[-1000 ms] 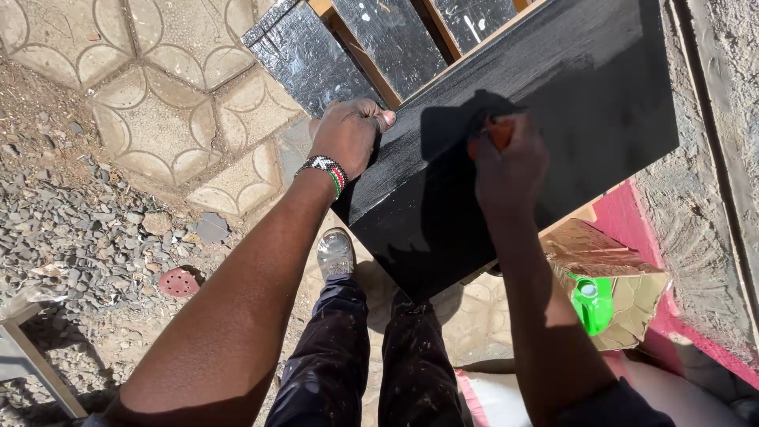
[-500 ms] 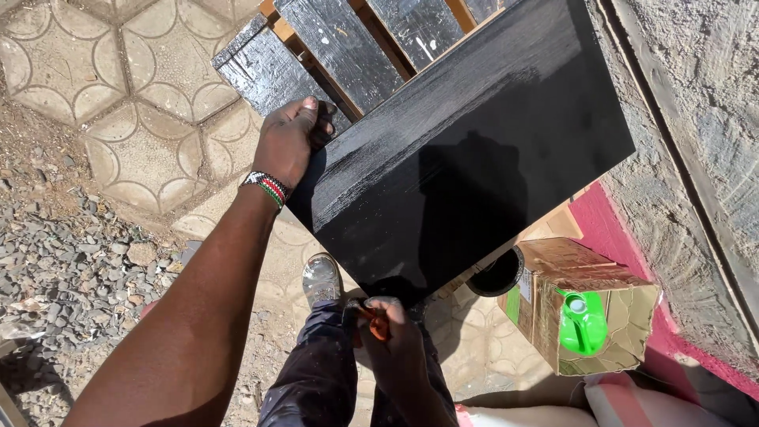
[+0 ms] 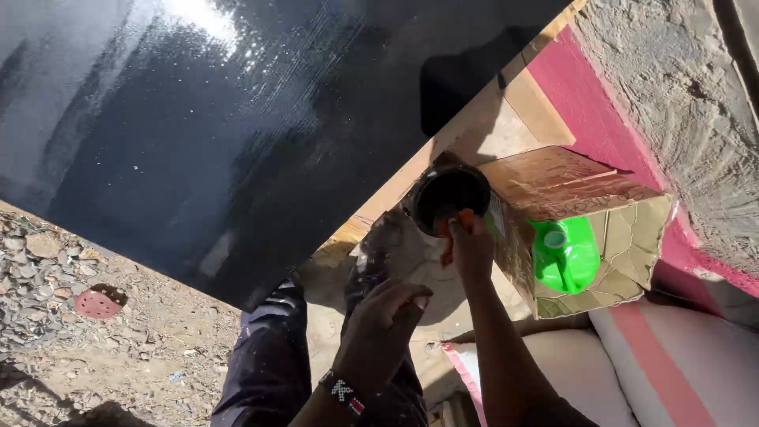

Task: Painting a wooden board with black paint using a sponge

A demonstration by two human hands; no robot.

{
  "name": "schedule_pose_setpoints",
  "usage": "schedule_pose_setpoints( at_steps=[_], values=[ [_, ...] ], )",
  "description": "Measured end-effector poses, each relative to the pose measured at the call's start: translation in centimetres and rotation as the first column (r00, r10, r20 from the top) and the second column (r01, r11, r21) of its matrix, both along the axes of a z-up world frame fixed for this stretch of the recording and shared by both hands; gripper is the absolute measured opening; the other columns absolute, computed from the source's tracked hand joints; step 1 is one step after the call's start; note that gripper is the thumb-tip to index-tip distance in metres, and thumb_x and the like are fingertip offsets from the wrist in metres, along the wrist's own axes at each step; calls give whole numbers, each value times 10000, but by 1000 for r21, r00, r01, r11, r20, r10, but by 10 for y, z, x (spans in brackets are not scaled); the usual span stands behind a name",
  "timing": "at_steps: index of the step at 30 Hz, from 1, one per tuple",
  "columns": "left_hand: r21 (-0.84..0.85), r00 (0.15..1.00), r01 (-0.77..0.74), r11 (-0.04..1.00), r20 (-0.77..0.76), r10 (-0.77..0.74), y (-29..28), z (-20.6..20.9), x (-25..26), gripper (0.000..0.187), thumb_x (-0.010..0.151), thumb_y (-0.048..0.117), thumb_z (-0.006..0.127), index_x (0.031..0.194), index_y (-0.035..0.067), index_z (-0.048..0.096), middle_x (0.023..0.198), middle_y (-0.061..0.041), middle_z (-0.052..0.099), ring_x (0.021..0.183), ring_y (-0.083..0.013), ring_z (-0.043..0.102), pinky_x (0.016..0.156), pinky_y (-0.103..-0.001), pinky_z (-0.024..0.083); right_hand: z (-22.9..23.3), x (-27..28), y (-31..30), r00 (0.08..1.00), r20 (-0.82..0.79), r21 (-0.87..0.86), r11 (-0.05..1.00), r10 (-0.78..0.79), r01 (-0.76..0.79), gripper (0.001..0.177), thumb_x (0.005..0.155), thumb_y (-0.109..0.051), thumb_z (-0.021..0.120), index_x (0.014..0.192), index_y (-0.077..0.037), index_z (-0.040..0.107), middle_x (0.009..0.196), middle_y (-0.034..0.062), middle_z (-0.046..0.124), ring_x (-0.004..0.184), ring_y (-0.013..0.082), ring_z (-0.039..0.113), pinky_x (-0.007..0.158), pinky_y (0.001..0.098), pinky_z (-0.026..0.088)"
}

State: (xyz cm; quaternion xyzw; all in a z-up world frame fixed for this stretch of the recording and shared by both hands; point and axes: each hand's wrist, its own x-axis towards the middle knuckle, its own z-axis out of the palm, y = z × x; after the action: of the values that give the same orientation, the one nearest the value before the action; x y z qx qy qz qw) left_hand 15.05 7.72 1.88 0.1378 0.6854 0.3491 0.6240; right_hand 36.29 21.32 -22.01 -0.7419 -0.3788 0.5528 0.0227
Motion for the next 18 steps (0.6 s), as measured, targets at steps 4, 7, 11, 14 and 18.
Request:
schedule_pose_setpoints(
  at_steps=[4,7,11,14,18],
  values=[
    [-185,995,101,978,34,-96,21,-65,49,383,1101,376,623,1322,162,851,1343,-44,823,1183,-233,781,966,-425,599,-106,28,11,868,306,183,870,391,-457,320,971,-405,843,886,-150,669,783,38,612,785,204,545,761,474,457],
    [-216,994,111,970,7,-112,29,-89,55,415,1102,402,630,1361,149,832,1370,-44,820,1167,-228,794,961,-422,600,-157,23,22,830,326,225,816,452,-533,287,1064,-390,746,934,-134,750,829,125,701,836,320,655,784,540,460],
    [-207,996,55,977,-62,-69,21,-106,49,430,1098,354,632,1405,142,846,1435,-46,871,1288,-241,824,1057,-415,621,-187,11,32,821,324,210,811,469,-546,673,1205,-582,587,980,-9,858,973,295,855,952,450,851,811,640,487],
    [-232,991,19,972,-122,-48,-2,-128,58,390,1084,327,700,1402,167,859,1372,-50,873,1221,-223,831,1067,-385,619,-212,13,32,854,297,115,872,428,-477,679,1190,-586,633,937,0,866,920,256,868,857,285,806,789,584,492],
    [-249,993,2,968,-113,-31,-11,-131,62,314,1099,322,700,1296,148,871,1267,-35,873,1168,-205,806,1016,-372,604,-211,15,34,866,294,118,884,405,-453,623,1168,-564,716,1056,23,890,1032,249,902,985,174,782,782,560,521]
  ],
)
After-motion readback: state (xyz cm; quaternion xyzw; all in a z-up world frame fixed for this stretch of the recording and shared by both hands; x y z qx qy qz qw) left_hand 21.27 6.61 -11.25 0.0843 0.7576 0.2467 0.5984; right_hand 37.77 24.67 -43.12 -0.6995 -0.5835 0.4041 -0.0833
